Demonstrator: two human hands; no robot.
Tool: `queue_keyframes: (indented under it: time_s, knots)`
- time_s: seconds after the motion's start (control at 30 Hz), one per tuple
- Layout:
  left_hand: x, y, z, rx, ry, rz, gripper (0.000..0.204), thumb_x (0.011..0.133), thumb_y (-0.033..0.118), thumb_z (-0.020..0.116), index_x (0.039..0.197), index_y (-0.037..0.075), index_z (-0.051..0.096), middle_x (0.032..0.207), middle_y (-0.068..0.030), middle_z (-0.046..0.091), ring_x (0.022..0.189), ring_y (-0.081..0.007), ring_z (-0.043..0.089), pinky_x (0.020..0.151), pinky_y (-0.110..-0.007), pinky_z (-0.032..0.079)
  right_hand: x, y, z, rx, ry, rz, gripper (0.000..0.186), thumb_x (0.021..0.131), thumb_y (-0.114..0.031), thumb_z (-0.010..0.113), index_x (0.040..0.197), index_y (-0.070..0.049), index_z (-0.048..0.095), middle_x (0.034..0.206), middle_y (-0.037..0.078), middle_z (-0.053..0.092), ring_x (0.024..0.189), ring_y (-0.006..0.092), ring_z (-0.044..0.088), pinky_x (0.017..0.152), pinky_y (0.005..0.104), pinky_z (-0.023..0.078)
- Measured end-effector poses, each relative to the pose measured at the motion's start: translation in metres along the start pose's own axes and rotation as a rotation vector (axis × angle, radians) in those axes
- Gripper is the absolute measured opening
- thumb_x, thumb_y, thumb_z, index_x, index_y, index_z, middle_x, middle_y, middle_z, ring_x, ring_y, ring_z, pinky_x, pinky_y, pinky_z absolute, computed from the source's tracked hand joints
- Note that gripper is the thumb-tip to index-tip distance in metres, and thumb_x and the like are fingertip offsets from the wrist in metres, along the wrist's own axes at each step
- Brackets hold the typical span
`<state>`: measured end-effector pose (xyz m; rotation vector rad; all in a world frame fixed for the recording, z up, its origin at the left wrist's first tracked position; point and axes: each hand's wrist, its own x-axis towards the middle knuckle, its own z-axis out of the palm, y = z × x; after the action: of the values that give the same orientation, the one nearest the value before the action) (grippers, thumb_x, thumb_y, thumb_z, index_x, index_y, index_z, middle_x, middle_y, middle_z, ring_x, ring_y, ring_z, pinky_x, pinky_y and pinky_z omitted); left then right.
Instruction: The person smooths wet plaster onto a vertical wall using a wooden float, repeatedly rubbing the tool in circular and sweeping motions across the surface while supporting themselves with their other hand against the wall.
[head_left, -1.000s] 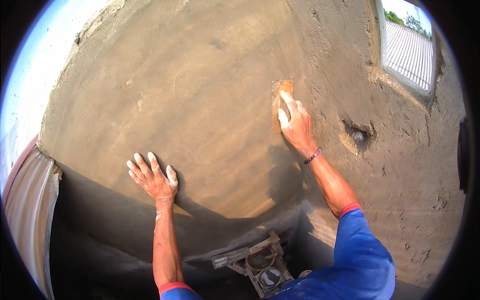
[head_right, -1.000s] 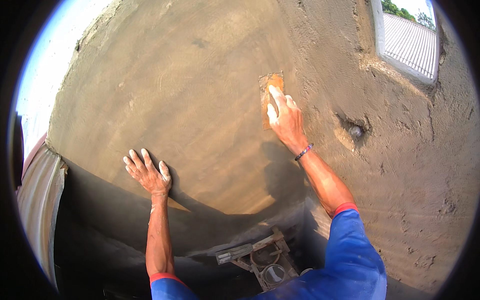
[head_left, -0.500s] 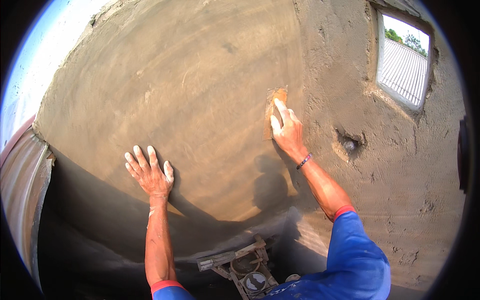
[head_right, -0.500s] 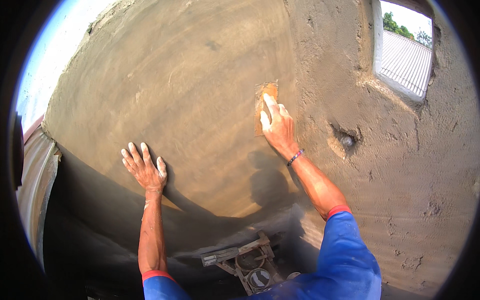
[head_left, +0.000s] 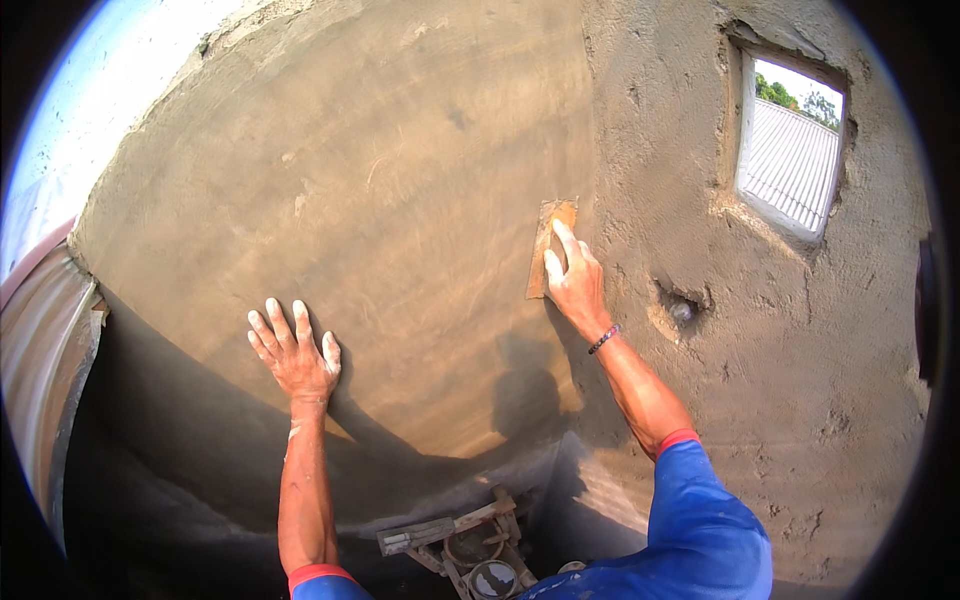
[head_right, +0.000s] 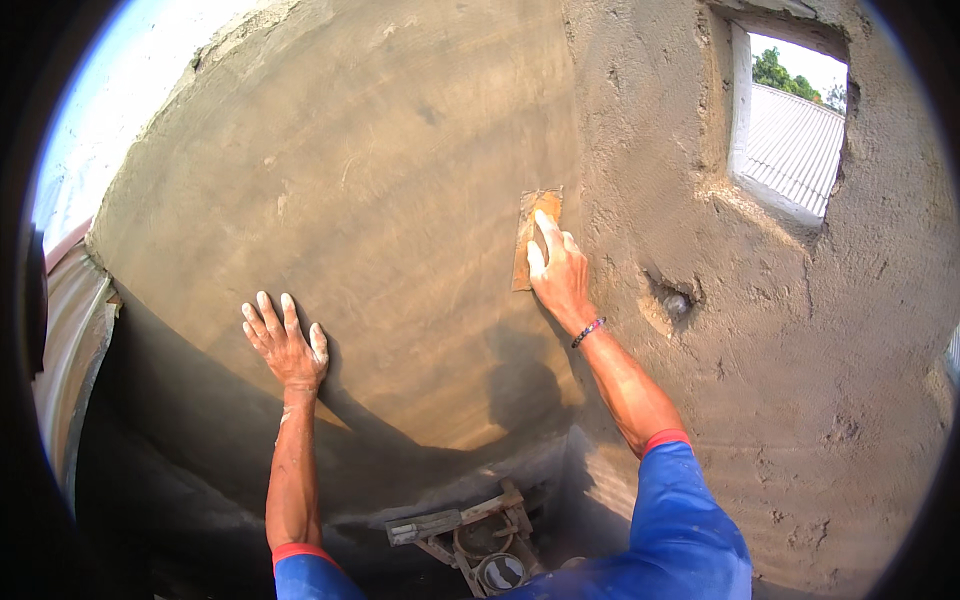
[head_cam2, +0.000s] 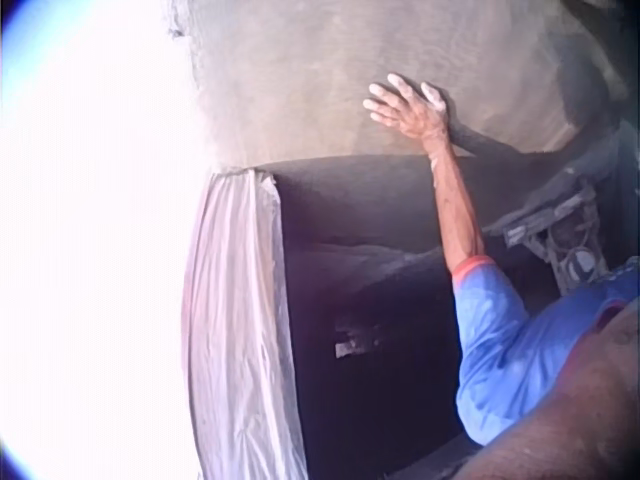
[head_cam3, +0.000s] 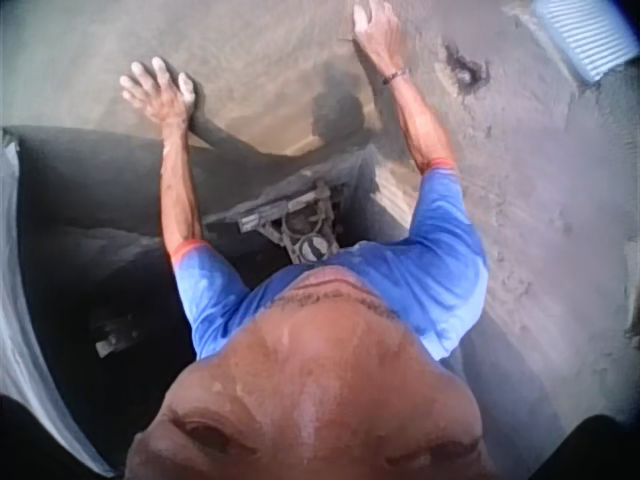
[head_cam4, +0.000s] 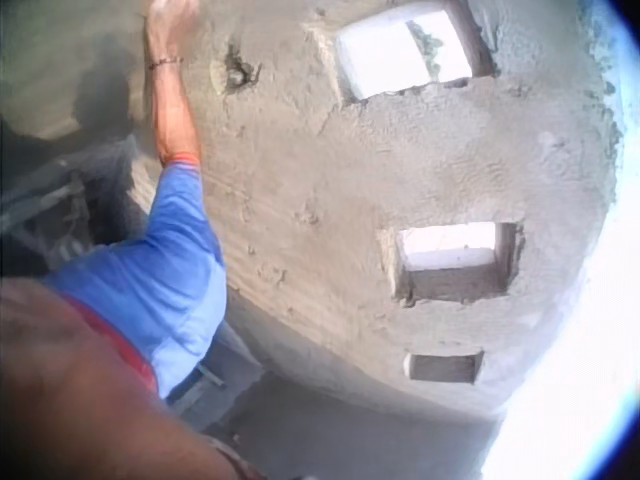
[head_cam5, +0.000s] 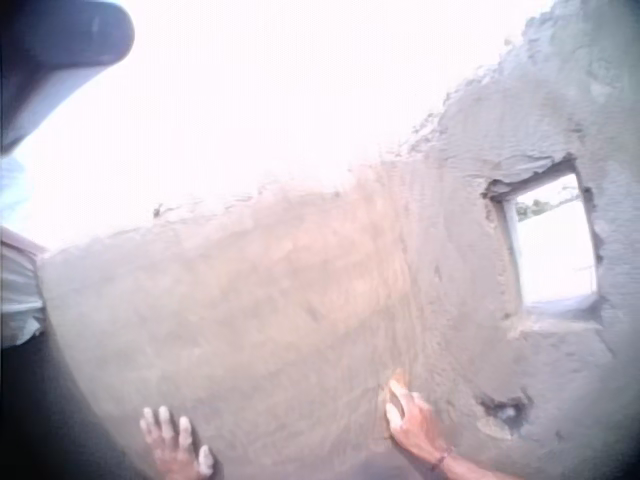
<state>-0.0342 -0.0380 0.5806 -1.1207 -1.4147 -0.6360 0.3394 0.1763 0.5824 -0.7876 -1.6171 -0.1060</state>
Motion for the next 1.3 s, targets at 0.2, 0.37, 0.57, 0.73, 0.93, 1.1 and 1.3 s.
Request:
queue_keyframes:
  time_s: [0.2, 0.37, 0.57, 0.73, 0.93, 1.1, 1.3]
  knots:
    - [0.002, -0.003, 0.0, 0.007, -0.001, 0.03, 0.069, 0.088, 0.032, 0.062, 0.149, 0.011, 0.039, 0.162, -0.0194, 0.022, 0.148, -0.048, 0.017, 0.119, -0.061, 0.017, 0.163, -0.082, -0.016, -0.175, 0.024, -0.222, 0.049, 0.091, -0.02, 0.062, 0.139, -0.012, 0.052, 0.108, 0.027, 0.063, 0.095, 0.0436, 0.063, 0.084, 0.0514, 0.052]
    - [-0.004, 0.007, 0.01, 0.018, 0.053, 0.023, 0.062, 0.096, 0.038, 0.052, 0.15, 0.012, 0.039, 0.162, -0.0184, 0.024, 0.149, -0.0461, 0.017, 0.118, -0.06, 0.017, 0.327, -0.095, -0.068, -0.084, 0.191, -0.06, 0.038, 0.074, -0.014, 0.062, 0.109, -0.002, 0.068, 0.102, 0.028, 0.069, 0.1, 0.0439, 0.067, 0.08, 0.0493, 0.056]
    - [0.003, -0.007, 0.002, 0.048, 0.139, 0.051, 0.058, 0.102, 0.045, 0.042, 0.151, 0.014, 0.039, 0.161, -0.0164, 0.027, 0.149, -0.0423, 0.018, 0.117, -0.057, 0.019, 0.245, -0.083, -0.063, -0.119, 0.083, 0.031, 0.031, 0.082, -0.016, 0.061, 0.108, -0.002, 0.069, 0.098, 0.029, 0.068, 0.094, 0.0456, 0.067, 0.078, 0.05, 0.055]
    - [0.0, -0.001, 0.012, 0.031, 0.13, 0.073, 0.061, 0.103, 0.048, 0.04, 0.152, 0.013, 0.038, 0.161, -0.0175, 0.026, 0.15, -0.0412, 0.017, 0.117, -0.056, 0.018, 0.087, -0.029, -0.031, -0.327, -0.027, 0.121, 0.048, 0.092, -0.027, 0.062, 0.135, -0.007, 0.055, 0.104, 0.028, 0.068, 0.096, 0.0453, 0.065, 0.083, 0.0509, 0.052]
    - [0.001, -0.001, 0.008, 0.035, 0.104, 0.098, 0.062, 0.104, 0.046, 0.039, 0.153, 0.009, 0.035, 0.161, -0.0201, 0.023, 0.15, -0.0429, 0.016, 0.118, -0.057, 0.016, -0.108, 0.042, 0.013, -0.146, -0.055, 0.282, 0.052, 0.093, -0.017, 0.062, 0.143, -0.008, 0.048, 0.107, 0.027, 0.063, 0.095, 0.0438, 0.061, 0.081, 0.052, 0.05]
    - [0.003, -0.001, 0.007, 0.041, 0.108, 0.124, 0.062, 0.104, 0.046, 0.038, 0.153, 0.008, 0.034, 0.161, -0.02, 0.023, 0.149, -0.0432, 0.017, 0.118, -0.057, 0.017, -0.206, 0.074, 0.032, -0.107, -0.065, 0.318, 0.053, 0.093, -0.015, 0.063, 0.143, -0.007, 0.048, 0.104, 0.024, 0.061, 0.094, 0.0434, 0.058, 0.081, 0.051, 0.048]
    - [0.003, 0.0, 0.015, 0.053, 0.106, 0.122, 0.065, 0.104, 0.05, 0.036, 0.155, 0.01, 0.033, 0.163, -0.0191, 0.021, 0.149, -0.0435, 0.016, 0.117, -0.059, 0.016, -0.322, 0.099, 0.059, -0.025, -0.196, 0.543, 0.056, 0.091, -0.011, 0.064, 0.144, -0.004, 0.047, 0.113, 0.023, 0.057, 0.104, 0.0417, 0.056, 0.09, 0.048, 0.047]
